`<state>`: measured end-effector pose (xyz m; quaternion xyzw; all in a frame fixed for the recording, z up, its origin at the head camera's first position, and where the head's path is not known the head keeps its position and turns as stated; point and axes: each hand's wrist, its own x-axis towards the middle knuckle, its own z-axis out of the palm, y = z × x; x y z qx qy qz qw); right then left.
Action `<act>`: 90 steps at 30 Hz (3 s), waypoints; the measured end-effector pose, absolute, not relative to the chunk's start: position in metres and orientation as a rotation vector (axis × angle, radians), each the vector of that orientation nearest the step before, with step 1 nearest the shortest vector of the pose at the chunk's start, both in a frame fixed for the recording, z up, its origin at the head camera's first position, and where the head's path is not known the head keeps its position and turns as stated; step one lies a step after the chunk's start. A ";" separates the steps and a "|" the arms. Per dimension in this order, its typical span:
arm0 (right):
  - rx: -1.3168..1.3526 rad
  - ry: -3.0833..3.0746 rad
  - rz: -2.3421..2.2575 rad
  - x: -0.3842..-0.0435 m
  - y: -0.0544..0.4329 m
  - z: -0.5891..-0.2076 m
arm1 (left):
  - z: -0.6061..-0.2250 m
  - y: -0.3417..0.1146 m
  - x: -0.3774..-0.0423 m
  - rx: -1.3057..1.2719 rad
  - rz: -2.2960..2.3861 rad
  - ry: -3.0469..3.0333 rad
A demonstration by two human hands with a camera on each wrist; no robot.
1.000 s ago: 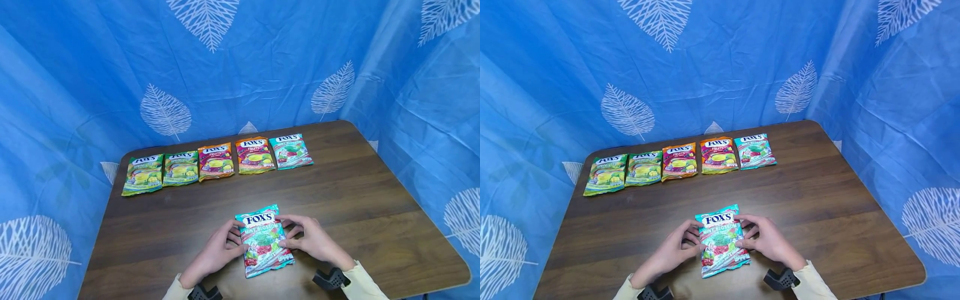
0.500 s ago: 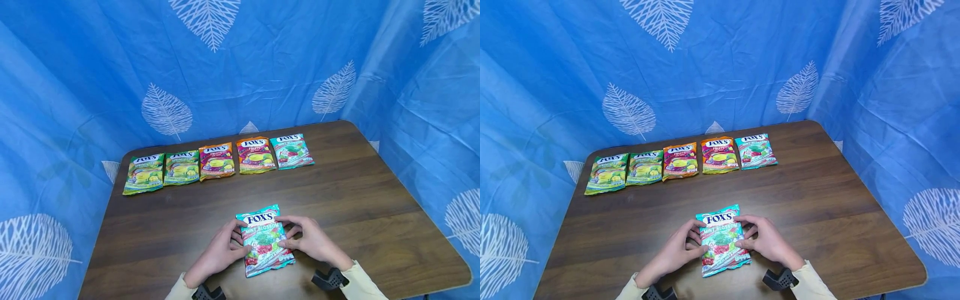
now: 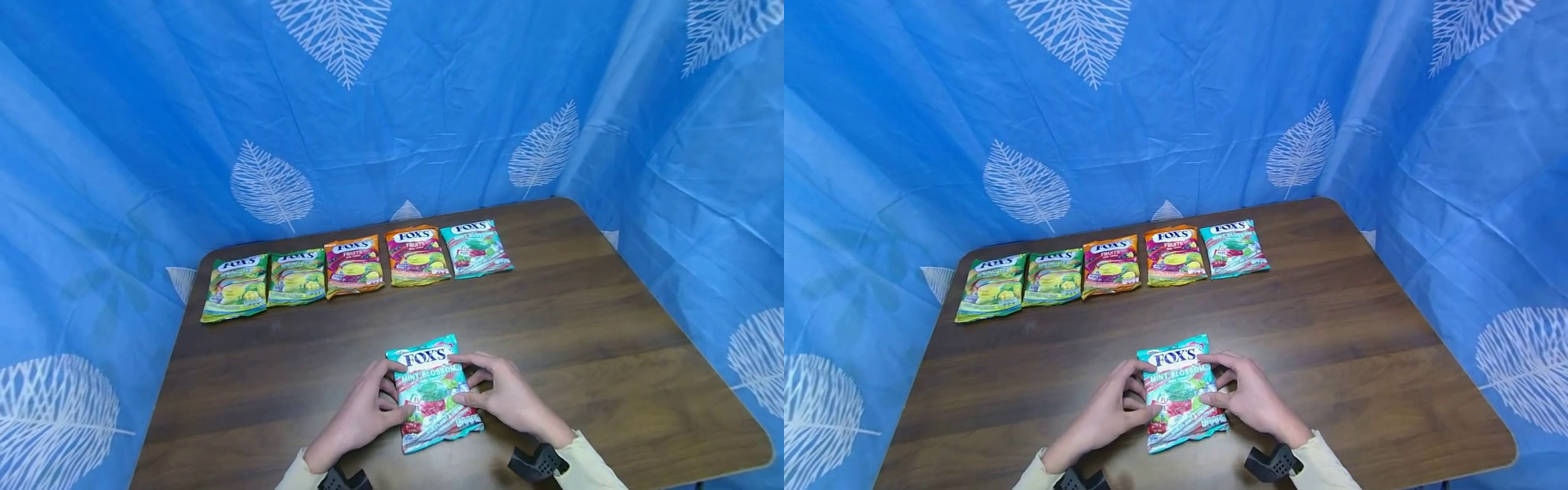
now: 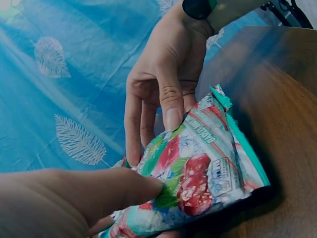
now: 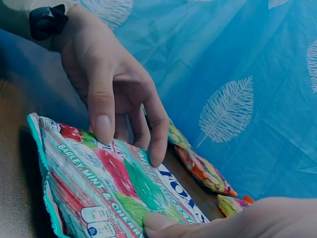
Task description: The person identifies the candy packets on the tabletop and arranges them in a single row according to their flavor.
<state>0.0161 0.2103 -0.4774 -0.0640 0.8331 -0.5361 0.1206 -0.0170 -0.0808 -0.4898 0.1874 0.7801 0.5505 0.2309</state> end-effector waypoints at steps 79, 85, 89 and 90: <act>-0.083 2.636 -1.360 -0.122 0.389 -0.409 | -0.489 0.136 -0.194 0.865 1.382 2.576; 0.001 2.691 -1.297 -0.137 0.407 -0.406 | -0.510 0.182 -0.217 0.811 1.382 2.684; 0.048 2.697 -1.272 -0.146 0.414 -0.404 | -0.513 0.200 -0.223 0.721 1.414 2.714; 0.065 2.693 -1.265 -0.148 0.415 -0.404 | -0.517 0.204 -0.225 0.710 1.426 2.720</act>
